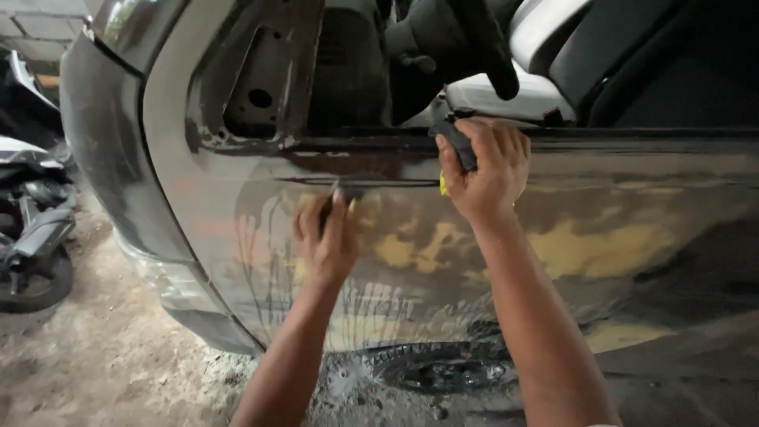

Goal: Sanding the side panel of a van using a sanding block and water.

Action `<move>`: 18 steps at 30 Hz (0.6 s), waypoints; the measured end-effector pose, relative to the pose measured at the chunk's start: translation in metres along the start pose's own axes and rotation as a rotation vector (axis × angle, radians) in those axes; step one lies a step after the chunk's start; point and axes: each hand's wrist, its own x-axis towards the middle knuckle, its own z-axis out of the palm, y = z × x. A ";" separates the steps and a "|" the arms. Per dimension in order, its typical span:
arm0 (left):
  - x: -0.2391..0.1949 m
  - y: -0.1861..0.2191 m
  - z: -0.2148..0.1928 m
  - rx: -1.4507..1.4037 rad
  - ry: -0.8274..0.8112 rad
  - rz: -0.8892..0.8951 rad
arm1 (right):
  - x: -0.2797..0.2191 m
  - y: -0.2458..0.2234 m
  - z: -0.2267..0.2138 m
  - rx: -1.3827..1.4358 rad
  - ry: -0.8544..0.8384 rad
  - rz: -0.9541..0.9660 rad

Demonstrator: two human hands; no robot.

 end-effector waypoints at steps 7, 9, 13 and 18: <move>-0.026 0.059 0.033 -0.273 -0.853 -0.079 | -0.003 0.009 0.001 0.032 0.004 -0.049; -0.064 0.040 0.029 -0.346 -0.597 0.186 | -0.004 0.009 0.000 0.062 0.017 -0.047; -0.024 -0.014 -0.005 -0.281 -0.293 0.181 | -0.002 0.003 0.000 0.039 0.013 -0.014; 0.025 0.034 0.032 -0.344 -0.581 -0.607 | 0.001 -0.001 -0.004 -0.019 -0.009 0.001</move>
